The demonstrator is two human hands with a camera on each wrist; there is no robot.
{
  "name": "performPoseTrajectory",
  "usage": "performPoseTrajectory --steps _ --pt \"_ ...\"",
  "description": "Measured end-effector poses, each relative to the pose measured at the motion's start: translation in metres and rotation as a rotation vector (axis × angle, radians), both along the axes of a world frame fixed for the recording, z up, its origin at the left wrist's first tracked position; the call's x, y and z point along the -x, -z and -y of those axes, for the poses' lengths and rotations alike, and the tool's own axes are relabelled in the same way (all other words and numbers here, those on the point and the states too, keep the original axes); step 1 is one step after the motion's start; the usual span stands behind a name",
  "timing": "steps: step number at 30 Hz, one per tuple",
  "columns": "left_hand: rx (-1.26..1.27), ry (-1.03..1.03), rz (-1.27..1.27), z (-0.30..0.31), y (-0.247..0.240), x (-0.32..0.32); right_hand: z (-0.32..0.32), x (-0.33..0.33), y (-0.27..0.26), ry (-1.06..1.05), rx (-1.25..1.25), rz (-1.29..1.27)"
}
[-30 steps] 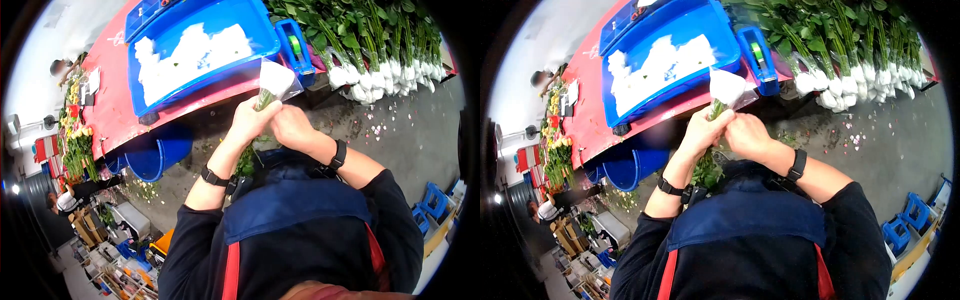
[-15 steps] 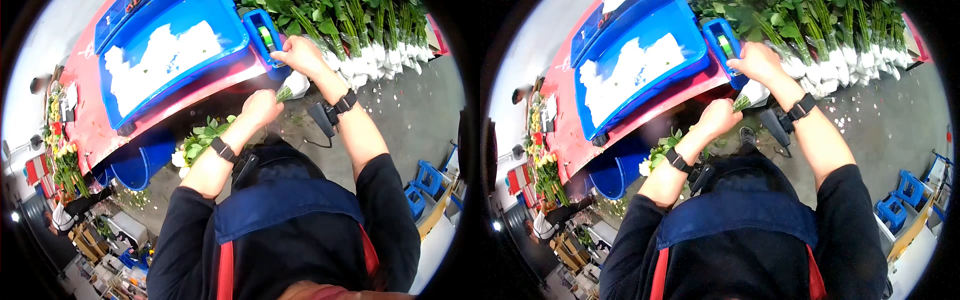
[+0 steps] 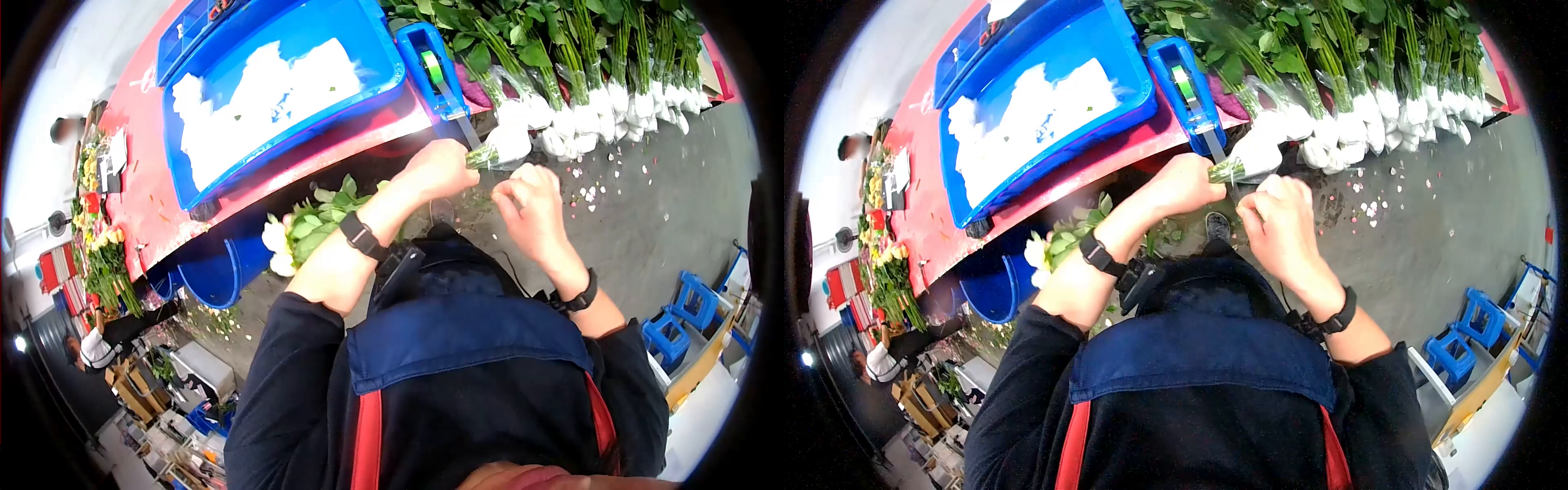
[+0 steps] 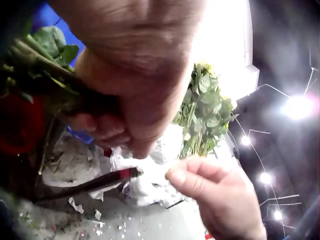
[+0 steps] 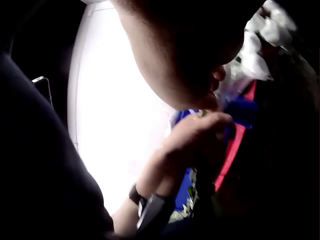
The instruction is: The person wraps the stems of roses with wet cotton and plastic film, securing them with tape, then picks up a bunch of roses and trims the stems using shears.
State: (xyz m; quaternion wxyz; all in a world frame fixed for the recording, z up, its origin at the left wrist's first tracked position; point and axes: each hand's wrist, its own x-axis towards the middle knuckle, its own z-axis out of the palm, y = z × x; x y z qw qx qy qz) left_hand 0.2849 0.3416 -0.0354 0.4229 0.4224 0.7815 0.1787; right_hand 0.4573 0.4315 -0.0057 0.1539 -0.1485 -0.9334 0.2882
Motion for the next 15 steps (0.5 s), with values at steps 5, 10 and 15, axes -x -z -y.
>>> performPoseTrajectory --steps 5,10,15 --pt "0.05 -0.114 0.59 0.015 -0.026 -0.007 -0.014 0.005 0.06 0.128 0.996 -0.013" --pt "-0.103 -0.146 0.39 0.03 -0.046 -0.028 -0.043 0.056 0.049 -0.115 0.384 -0.034" --pt "-0.289 -0.089 0.038 0.045 -0.058 -0.038 -0.054 0.087 0.054 -0.395 -0.134 -0.242"
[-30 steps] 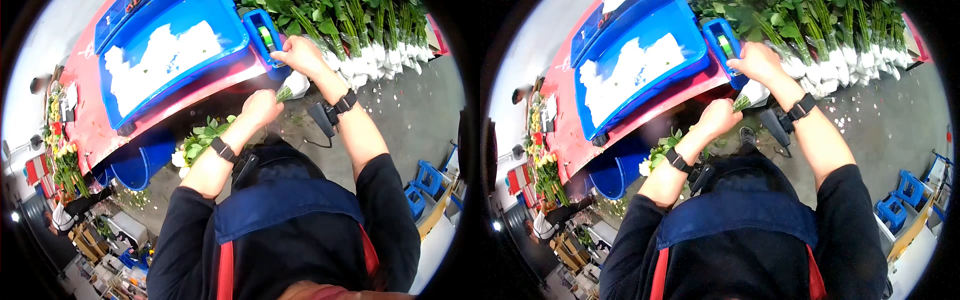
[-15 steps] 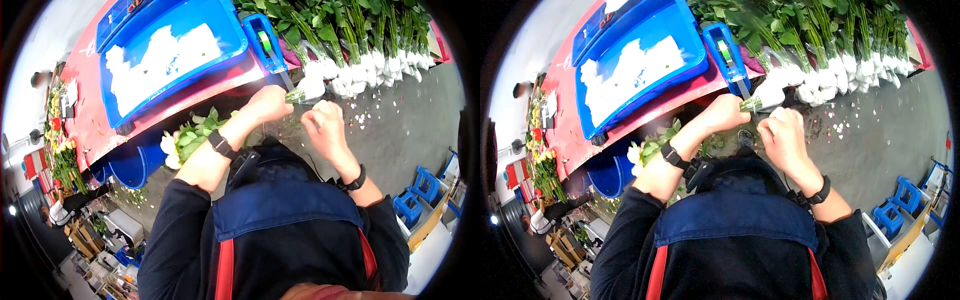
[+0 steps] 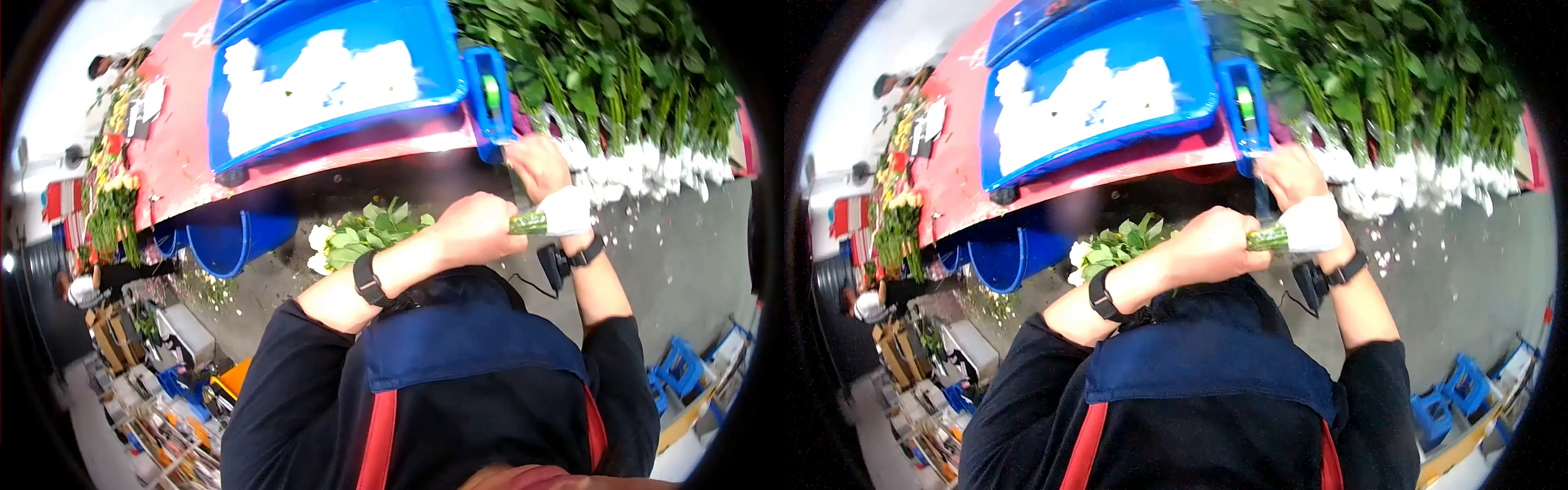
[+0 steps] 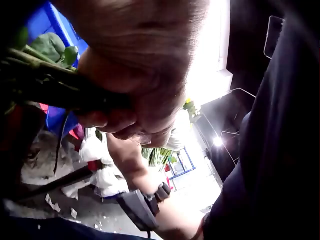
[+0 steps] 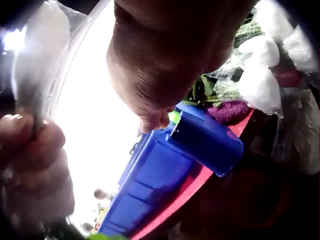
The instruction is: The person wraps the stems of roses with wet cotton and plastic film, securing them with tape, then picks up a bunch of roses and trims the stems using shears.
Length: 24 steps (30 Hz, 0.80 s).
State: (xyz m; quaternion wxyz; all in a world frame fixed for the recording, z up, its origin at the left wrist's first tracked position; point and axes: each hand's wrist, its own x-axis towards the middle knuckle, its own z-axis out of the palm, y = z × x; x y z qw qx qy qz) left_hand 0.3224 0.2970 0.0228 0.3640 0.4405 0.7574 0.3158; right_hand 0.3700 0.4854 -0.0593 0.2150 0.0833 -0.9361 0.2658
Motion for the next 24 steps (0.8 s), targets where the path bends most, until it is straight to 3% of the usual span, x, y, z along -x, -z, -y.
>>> performPoseTrajectory --steps 1,4,5,7,9,11,13,14,16,17,20,21,24 --pt "0.022 -0.011 -0.047 0.003 -0.006 0.003 0.004 -0.008 0.004 -0.008 -0.055 0.042" --pt "0.067 -0.169 -0.125 0.01 0.0 0.015 0.016 -0.01 0.023 0.023 -0.053 -0.146" --pt "0.077 -0.233 -0.155 0.012 0.005 0.02 0.022 -0.014 0.011 0.079 0.272 0.165" --pt "0.096 -0.323 -0.27 0.02 0.01 0.033 0.041 -0.011 0.03 -0.05 0.244 0.145" --pt "0.173 -0.436 -0.385 0.034 0.007 0.046 0.062 -0.016 0.007 -0.149 0.515 0.381" --pt "0.186 -0.413 -0.504 0.052 0.029 0.049 0.09 -0.016 -0.053 -0.125 1.207 0.826" --pt "0.303 -0.31 -0.538 0.06 0.037 0.039 0.094 0.003 -0.069 -0.116 1.374 0.935" --pt "0.231 -0.288 -0.618 0.066 0.038 0.032 0.096 0.013 -0.076 -0.087 1.44 1.009" --pt "0.165 -0.229 -0.516 0.082 0.036 0.031 0.1 0.028 -0.086 0.01 1.603 1.153" --pt "0.193 -0.199 -0.473 0.086 0.024 0.032 0.1 0.035 -0.092 -0.063 1.716 1.192" --pt "0.3 -0.037 -0.445 0.102 -0.001 0.029 0.099 0.065 -0.126 -0.135 1.379 1.193" --pt "0.378 -0.012 -0.341 0.102 -0.015 0.03 0.092 0.076 -0.126 -0.239 1.235 1.263" --pt "0.307 0.005 -0.158 0.11 -0.036 0.04 0.078 0.091 -0.102 -0.465 1.033 1.239"
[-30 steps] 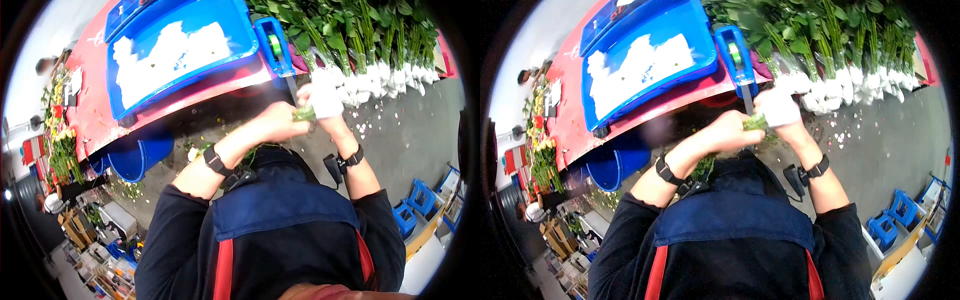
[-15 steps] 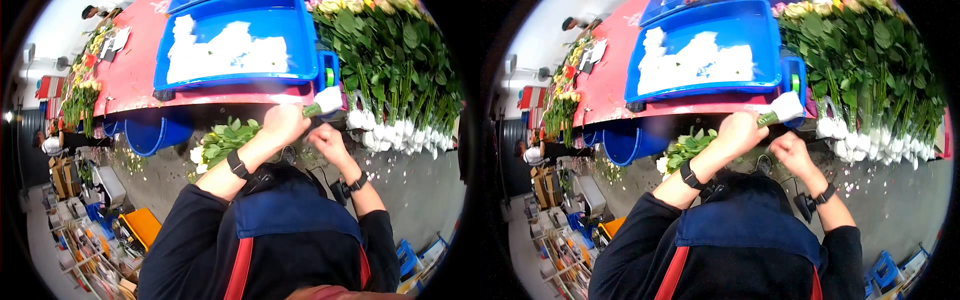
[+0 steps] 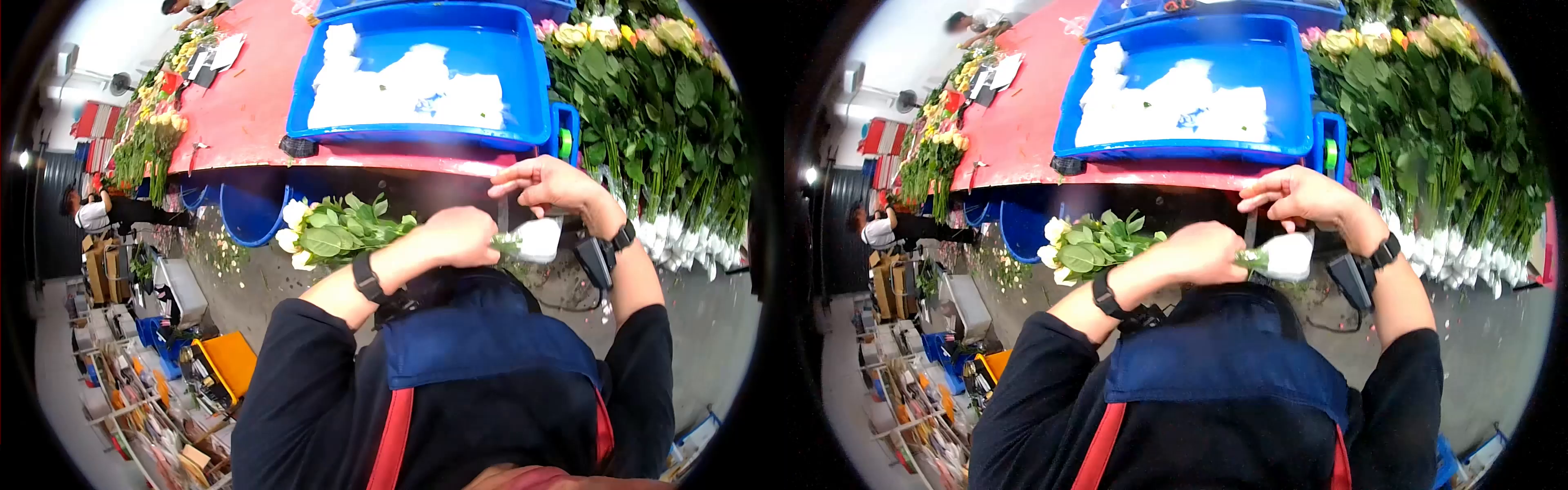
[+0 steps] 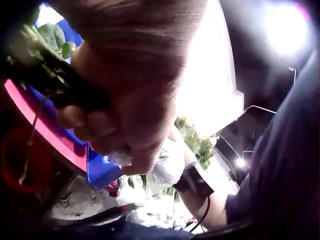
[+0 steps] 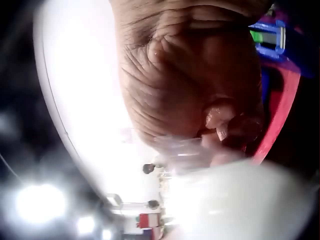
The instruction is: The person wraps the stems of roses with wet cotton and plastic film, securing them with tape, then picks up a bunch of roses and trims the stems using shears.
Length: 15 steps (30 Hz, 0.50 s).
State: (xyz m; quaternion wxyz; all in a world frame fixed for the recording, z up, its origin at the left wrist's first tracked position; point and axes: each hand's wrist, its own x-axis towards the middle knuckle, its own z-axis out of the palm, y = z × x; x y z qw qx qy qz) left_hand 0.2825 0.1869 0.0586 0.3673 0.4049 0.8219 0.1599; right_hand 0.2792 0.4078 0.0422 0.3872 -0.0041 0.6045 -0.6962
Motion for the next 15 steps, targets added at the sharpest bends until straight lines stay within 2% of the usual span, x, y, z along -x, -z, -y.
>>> performPoseTrajectory --steps 1,3,5,7,8,9,11,13,15 --pt "-0.009 -0.026 0.072 0.003 -0.004 0.006 0.0 -0.004 0.023 -0.005 -0.011 -0.271" --pt "-0.091 -0.092 0.235 0.008 -0.004 0.017 -0.002 -0.011 0.039 -0.112 -0.188 -0.455" --pt "-0.127 -0.15 0.274 0.012 -0.008 0.023 0.01 -0.033 0.055 0.05 -0.233 -0.691" --pt "-0.12 -0.335 0.308 0.014 -0.001 0.023 0.033 -0.057 0.077 0.346 -0.373 -0.836" --pt "-0.107 -0.392 0.3 0.013 -0.002 0.025 0.055 -0.067 0.056 0.596 -0.168 -0.379" --pt "-0.081 -0.418 0.225 0.011 -0.001 0.028 0.058 -0.07 0.056 0.464 -0.287 -0.376" --pt "-0.032 -0.379 -0.048 0.007 0.027 0.033 0.071 -0.079 0.031 0.53 -0.229 -0.277" --pt "0.051 -0.249 -0.337 -0.01 0.022 0.02 0.073 -0.074 0.006 0.6 -0.208 -0.078" --pt "0.045 -0.148 -0.472 -0.023 0.027 0.021 0.066 -0.076 0.022 0.728 0.009 0.036"
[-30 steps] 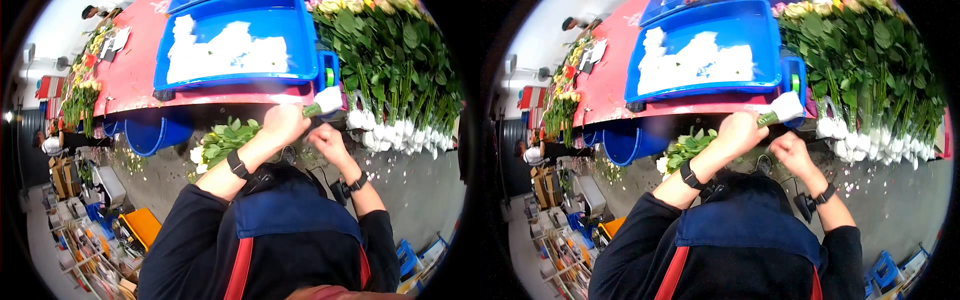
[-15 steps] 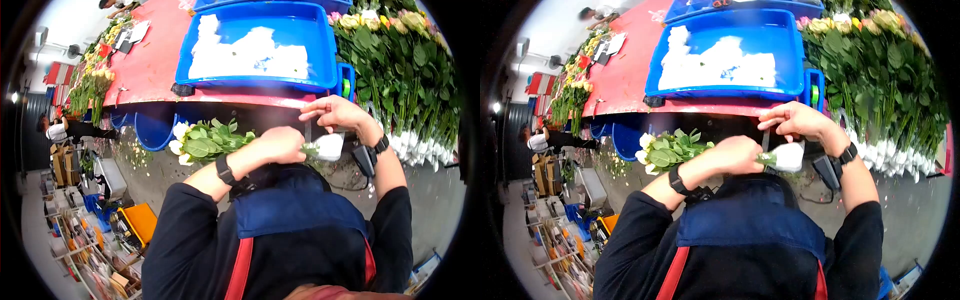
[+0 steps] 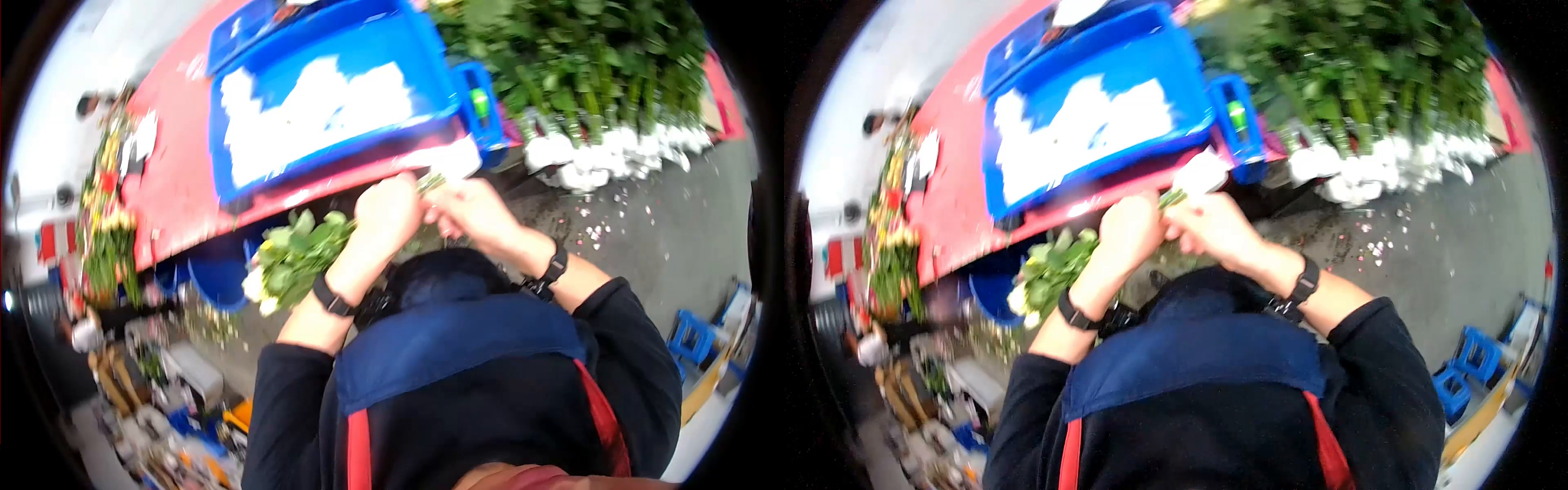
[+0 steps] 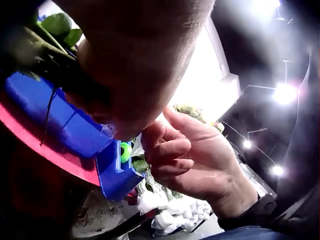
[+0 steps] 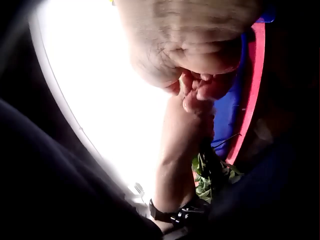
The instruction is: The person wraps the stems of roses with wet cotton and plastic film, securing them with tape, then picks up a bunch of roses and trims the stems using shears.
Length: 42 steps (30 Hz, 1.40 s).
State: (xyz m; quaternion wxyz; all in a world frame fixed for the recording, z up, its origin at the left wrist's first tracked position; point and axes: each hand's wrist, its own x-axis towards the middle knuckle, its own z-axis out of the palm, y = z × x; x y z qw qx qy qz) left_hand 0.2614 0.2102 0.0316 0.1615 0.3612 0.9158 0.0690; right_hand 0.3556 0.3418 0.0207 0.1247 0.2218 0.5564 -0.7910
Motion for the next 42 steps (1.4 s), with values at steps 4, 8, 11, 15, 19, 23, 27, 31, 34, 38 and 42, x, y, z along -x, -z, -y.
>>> performPoseTrajectory --steps 4,8,11,15,19,23,27,31,34,38,42 --pt "0.031 0.185 -0.056 -0.024 -0.004 0.007 -0.022 -0.02 -0.018 0.104 -1.18 -0.774" --pt "0.092 0.601 -0.32 -0.057 -0.022 -0.015 -0.046 -0.038 -0.009 -0.093 -1.403 -0.641" --pt "0.011 0.67 -0.375 -0.096 -0.037 -0.034 -0.069 -0.048 -0.005 -0.167 -1.258 -0.421" --pt "-0.048 0.811 -0.643 -0.151 -0.073 -0.051 -0.103 -0.064 0.004 0.259 -1.375 -0.441" --pt "-0.565 0.986 -0.589 -0.159 -0.106 -0.047 -0.134 -0.05 -0.014 0.493 -1.423 -0.569" --pt "-0.552 0.823 -0.464 -0.112 -0.094 -0.021 -0.154 0.014 -0.035 0.639 -1.249 -0.414" --pt "-0.413 0.558 -0.357 -0.023 -0.062 0.026 -0.186 0.118 -0.065 0.72 -1.164 -0.411" --pt "-0.314 0.258 -0.281 0.086 -0.029 0.059 -0.234 0.235 -0.097 0.852 -1.207 -0.364" --pt "-0.239 0.052 -0.256 0.159 0.0 0.07 -0.278 0.316 -0.115 0.949 -1.348 -0.216" --pt "-0.216 -0.12 -0.18 0.212 0.024 0.082 -0.332 0.371 -0.125 0.863 -1.359 0.052" --pt "-0.261 -0.25 -0.223 0.207 0.018 0.132 -0.48 0.421 -0.06 0.326 -1.998 0.362"
